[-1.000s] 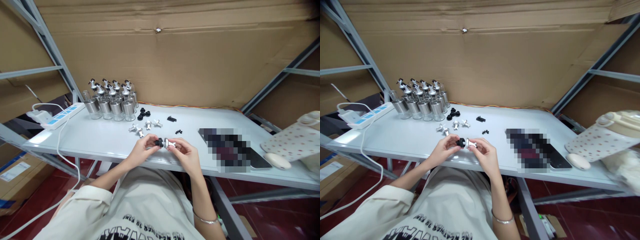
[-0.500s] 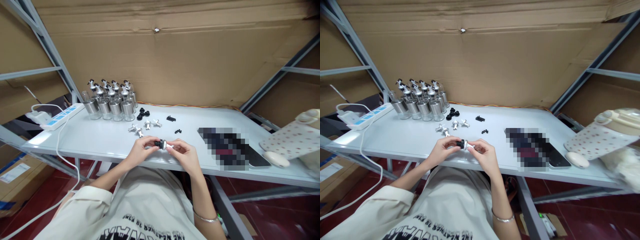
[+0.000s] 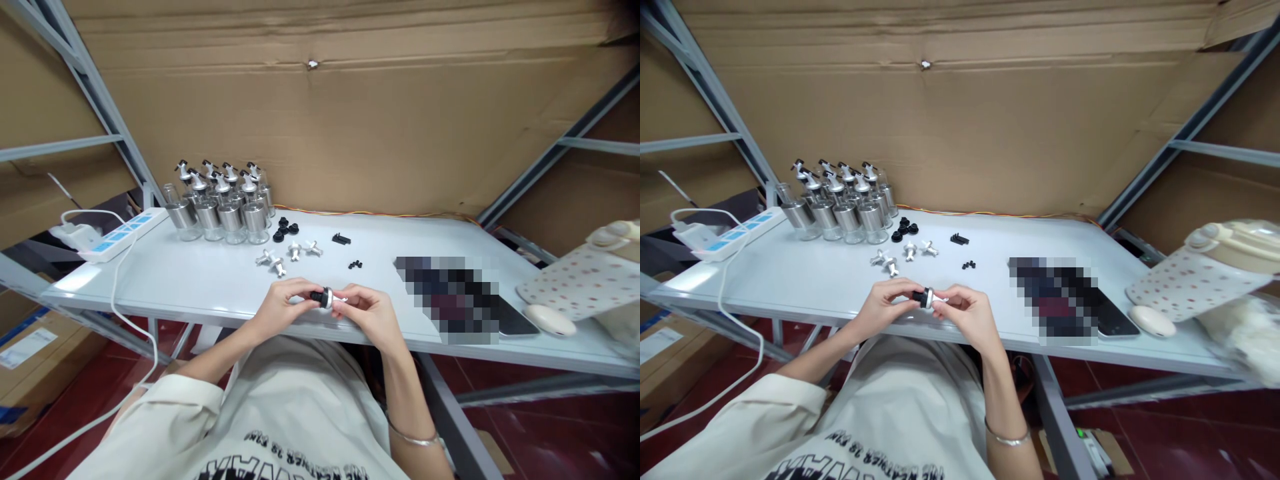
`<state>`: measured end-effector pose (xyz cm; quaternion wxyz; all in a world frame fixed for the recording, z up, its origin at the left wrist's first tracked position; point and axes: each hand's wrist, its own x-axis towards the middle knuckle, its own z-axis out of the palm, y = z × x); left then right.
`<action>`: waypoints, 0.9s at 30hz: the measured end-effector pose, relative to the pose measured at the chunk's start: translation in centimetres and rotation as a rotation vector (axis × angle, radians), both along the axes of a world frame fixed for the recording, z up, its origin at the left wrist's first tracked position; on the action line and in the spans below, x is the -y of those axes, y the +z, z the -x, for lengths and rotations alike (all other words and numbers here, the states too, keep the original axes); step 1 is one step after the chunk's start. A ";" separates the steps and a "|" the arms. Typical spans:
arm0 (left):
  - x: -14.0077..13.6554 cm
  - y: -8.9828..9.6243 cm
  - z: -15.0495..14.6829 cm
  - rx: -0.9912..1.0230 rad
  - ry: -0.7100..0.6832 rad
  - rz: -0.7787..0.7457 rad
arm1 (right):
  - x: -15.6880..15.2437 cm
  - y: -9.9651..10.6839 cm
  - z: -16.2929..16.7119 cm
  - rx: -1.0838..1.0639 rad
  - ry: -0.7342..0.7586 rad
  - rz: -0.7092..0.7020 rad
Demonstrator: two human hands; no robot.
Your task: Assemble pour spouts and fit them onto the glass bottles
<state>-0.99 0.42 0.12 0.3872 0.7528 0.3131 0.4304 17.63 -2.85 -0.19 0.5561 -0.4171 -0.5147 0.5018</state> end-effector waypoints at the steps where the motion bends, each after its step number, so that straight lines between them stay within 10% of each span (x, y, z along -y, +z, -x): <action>1: 0.0 0.0 0.0 -0.011 0.006 -0.010 | 0.0 -0.1 0.0 0.005 0.005 -0.006; 12: 0.1 -0.4 -0.4 -0.114 0.180 -0.084 | -0.3 -0.8 0.5 0.403 -0.242 -0.348; 27: -0.4 -0.1 0.2 -0.063 -0.028 -0.057 | -0.4 -1.1 0.9 0.430 -0.086 -0.173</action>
